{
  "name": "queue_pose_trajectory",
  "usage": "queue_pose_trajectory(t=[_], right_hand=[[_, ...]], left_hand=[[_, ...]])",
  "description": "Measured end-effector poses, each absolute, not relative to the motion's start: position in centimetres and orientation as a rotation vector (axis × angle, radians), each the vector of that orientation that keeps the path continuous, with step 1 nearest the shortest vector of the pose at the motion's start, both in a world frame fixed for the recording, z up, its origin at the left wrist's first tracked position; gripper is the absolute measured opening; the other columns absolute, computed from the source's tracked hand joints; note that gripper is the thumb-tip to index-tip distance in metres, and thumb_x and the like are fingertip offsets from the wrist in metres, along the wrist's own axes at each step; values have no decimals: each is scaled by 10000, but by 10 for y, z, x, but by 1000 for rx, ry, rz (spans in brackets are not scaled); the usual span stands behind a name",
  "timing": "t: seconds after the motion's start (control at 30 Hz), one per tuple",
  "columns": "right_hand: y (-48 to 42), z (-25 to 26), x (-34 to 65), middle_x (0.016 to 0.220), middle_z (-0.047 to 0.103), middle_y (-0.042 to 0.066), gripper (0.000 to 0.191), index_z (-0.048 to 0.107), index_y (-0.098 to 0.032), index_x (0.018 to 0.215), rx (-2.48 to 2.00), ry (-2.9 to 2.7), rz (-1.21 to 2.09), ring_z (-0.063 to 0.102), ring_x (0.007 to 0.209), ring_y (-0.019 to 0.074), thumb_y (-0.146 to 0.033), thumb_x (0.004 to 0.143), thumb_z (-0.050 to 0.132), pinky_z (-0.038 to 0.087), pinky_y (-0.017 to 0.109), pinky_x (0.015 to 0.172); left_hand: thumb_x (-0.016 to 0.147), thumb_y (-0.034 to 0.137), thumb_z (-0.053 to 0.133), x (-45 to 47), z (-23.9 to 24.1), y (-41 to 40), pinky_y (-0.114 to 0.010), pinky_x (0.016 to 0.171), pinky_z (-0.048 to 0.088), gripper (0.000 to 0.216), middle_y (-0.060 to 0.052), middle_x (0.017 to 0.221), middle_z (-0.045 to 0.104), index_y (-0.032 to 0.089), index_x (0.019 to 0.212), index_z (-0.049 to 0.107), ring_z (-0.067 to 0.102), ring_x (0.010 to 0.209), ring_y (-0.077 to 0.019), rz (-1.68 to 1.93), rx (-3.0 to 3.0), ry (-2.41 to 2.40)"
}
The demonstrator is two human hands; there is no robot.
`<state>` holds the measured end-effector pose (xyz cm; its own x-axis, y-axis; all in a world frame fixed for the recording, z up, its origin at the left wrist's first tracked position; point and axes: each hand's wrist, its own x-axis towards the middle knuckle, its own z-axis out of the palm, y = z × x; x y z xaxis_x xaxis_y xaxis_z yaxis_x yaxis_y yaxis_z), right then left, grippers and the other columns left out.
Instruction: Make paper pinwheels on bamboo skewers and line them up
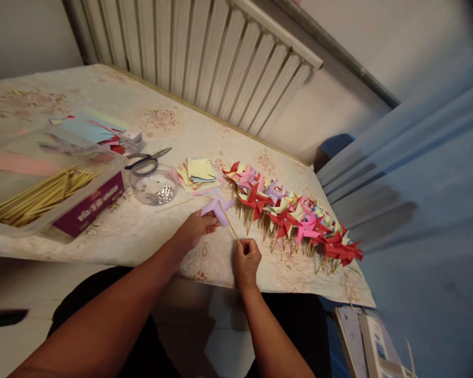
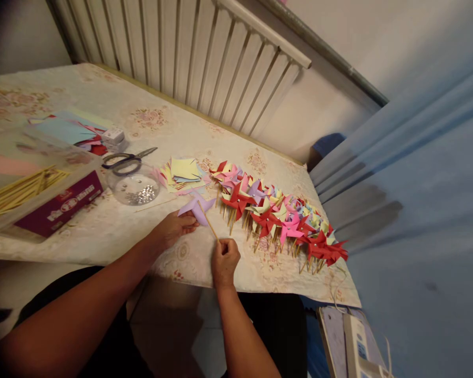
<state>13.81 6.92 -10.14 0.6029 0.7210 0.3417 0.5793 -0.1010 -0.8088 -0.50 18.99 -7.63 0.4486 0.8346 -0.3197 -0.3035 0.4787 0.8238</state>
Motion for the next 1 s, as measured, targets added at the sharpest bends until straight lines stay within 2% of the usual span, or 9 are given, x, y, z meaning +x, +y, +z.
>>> queue_pose_trajectory(t=[0.1,0.37,0.67,1.0], right_hand=[[70,-102,139,611,512,-35,153,559,-196,673,-1788,-1062,160,459,592,138,-279,801,545,358,253,599],[69,-102,137,617,520,-32,151,563,-191,680,-1787,-1080,184,467,597,138,-274,805,545,361,254,607],[68,-101,137,621,518,-33,150,555,-193,676,-1794,-1102,178,464,604,135,-267,806,543,364,252,613],[69,-102,137,619,519,-34,148,568,-187,679,-1792,-1068,199,461,597,134,-276,796,553,361,252,607]], left_hand=[[614,226,757,-2,-79,188,-228,685,465,278,-16,877,657,186,869,654,617,769,-123,774,762,761],[727,349,691,7,-76,179,-220,669,467,179,-24,826,649,194,782,620,601,734,-121,800,721,841],[734,302,655,13,-76,180,-222,645,462,153,-30,810,641,169,804,631,586,714,-120,840,768,944],[680,311,694,12,-77,178,-230,654,450,172,-14,795,649,176,774,646,584,726,-127,886,713,889]])
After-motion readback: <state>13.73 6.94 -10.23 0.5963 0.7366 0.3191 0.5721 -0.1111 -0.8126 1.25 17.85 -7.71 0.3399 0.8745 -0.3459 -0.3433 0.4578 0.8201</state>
